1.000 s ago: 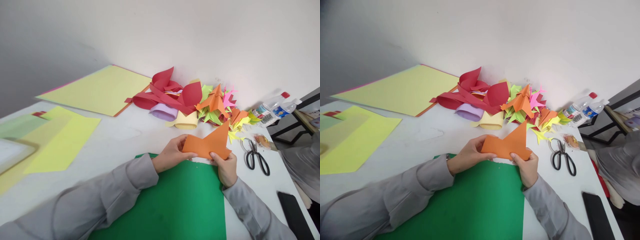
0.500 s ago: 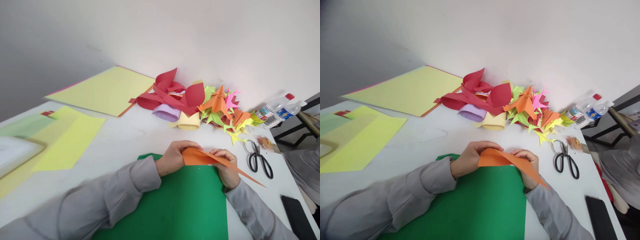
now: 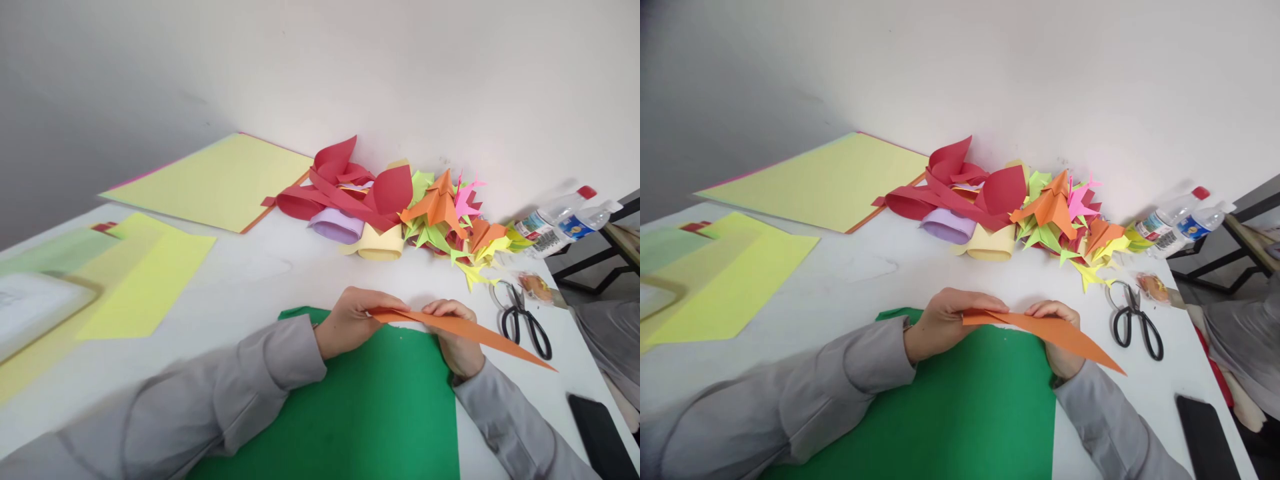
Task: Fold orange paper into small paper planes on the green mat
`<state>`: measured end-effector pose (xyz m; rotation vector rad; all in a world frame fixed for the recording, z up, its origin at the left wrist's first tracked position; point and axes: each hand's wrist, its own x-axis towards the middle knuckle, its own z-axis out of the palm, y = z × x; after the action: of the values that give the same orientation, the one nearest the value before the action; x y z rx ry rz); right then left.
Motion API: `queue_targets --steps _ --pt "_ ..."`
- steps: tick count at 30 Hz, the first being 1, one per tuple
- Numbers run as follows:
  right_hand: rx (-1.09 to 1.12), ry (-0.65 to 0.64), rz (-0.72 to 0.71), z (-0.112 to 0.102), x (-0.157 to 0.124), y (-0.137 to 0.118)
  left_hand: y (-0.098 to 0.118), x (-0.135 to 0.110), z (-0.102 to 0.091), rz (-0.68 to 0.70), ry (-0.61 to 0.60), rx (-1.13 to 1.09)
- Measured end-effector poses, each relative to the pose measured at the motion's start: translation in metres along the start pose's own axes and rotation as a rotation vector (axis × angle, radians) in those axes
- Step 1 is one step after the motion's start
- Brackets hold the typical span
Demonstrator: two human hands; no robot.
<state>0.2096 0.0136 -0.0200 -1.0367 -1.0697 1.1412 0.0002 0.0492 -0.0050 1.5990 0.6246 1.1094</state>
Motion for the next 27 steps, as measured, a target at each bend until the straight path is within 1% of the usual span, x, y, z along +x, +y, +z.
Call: queue_targets --steps 4,7,10,13,16,19,24,27 --pt "-0.015 0.093 0.065 0.0044 0.0011 -0.0040 0.0001 0.0005 0.0015 0.010 0.027 0.082" --pt "-0.021 0.133 0.112 0.0057 0.0016 -0.0038 0.0003 0.0013 0.0024 -0.013 0.055 0.104" --pt "-0.027 0.153 0.137 0.0046 0.0017 -0.0010 -0.0014 0.0019 0.0038 -0.116 0.090 0.046" --pt "-0.030 0.159 0.111 0.0043 0.0017 0.0002 -0.0046 0.0023 0.0053 -0.257 0.163 -0.108" --pt "-0.062 0.164 0.094 0.0053 0.0023 -0.0005 -0.0055 0.0037 0.0056 -0.325 0.210 -0.211" --pt "-0.073 0.149 0.098 0.0050 0.0032 0.0001 -0.0027 0.0060 0.0047 -0.321 0.245 -0.224" --pt "-0.048 0.112 0.116 0.0027 0.0030 0.0030 0.0026 0.0085 0.0054 -0.330 0.216 -0.322" --pt "-0.058 0.115 0.119 0.0046 0.0028 0.0012 0.0032 0.0086 0.0064 -0.321 0.239 -0.340"
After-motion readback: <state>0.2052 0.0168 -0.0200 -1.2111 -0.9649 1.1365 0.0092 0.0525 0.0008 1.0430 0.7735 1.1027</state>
